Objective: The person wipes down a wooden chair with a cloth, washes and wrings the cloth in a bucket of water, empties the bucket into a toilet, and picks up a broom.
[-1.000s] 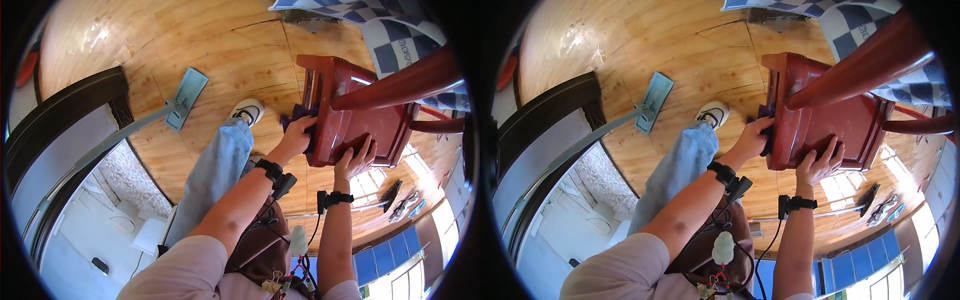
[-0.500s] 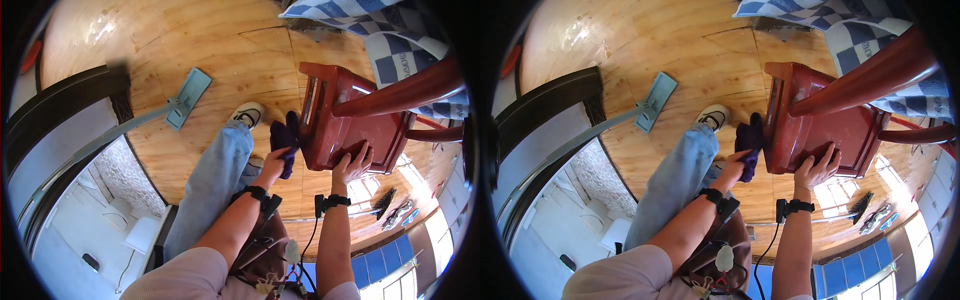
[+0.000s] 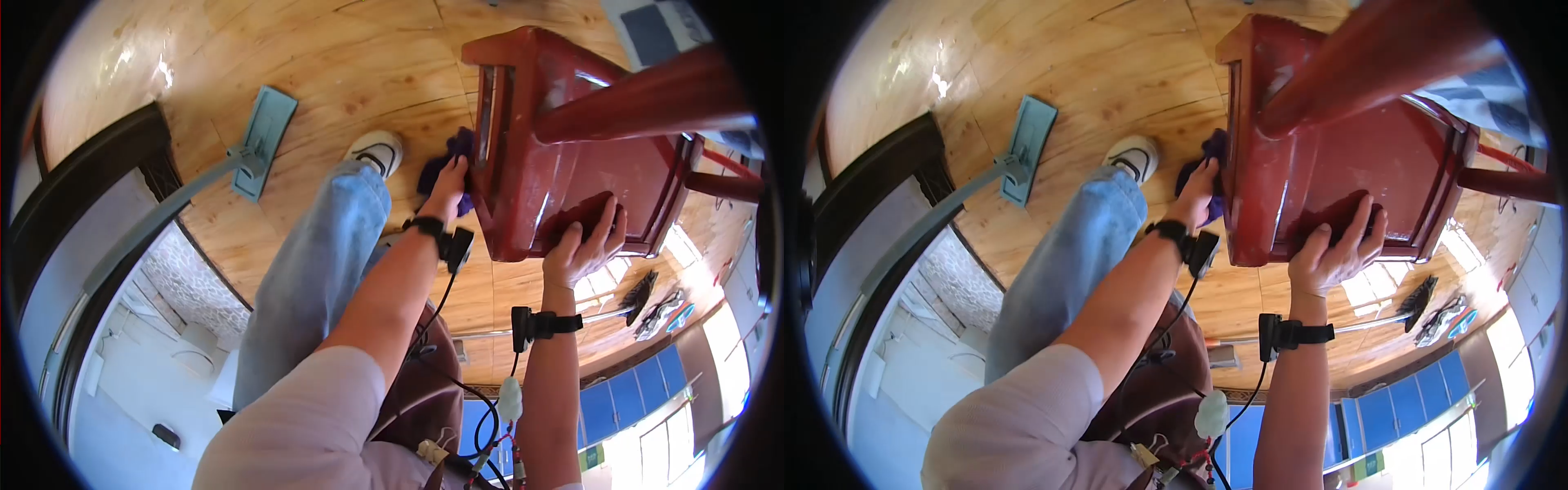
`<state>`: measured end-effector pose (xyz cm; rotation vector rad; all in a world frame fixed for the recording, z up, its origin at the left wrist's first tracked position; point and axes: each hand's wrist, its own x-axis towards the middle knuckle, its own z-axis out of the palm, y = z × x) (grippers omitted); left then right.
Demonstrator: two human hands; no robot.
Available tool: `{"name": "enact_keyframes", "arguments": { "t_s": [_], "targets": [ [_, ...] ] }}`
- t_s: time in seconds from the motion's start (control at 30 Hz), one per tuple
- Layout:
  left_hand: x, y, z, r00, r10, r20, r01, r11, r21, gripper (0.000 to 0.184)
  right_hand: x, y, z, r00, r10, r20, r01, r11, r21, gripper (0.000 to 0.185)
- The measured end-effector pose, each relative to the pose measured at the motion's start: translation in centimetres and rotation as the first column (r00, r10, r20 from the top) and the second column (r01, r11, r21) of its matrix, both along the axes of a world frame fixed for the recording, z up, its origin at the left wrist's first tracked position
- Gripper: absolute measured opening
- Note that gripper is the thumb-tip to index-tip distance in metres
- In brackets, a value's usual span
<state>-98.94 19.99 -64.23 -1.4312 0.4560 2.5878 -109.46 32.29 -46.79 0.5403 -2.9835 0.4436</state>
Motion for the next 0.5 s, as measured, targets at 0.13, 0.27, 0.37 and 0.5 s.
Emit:
{"name": "enact_keyframes", "arguments": {
  "t_s": [0.13, 0.27, 0.37, 0.5],
  "targets": [
    [0.8, 0.8, 6.9, 0.986, 0.122, 0.118, -0.128, 0.990, 0.053, 0.030, -0.2, 0.0, -0.2, 0.998, -0.036, -0.044, 0.034, 0.998, -0.060, 0.061],
    [1.6, 0.8, 14.1, 0.998, 0.047, -0.046, -0.045, 0.998, 0.041, 0.035, 0.0, 0.1, 0.6, 0.995, -0.082, -0.055, 0.084, 0.996, 0.036, 0.063],
    [3.0, -0.1, 18.4, 0.996, -0.047, -0.072, 0.051, 0.997, 0.053, 0.038, -0.2, 0.1, 1.5, 0.991, -0.136, -0.013, 0.136, 0.989, 0.064, 0.064],
    [2.7, -2.9, 27.1, 0.938, -0.316, -0.142, 0.323, 0.946, 0.031, 0.039, -0.3, 0.0, 2.9, 0.971, -0.225, 0.077, 0.225, 0.974, -0.001, 0.065]
  ]
}}
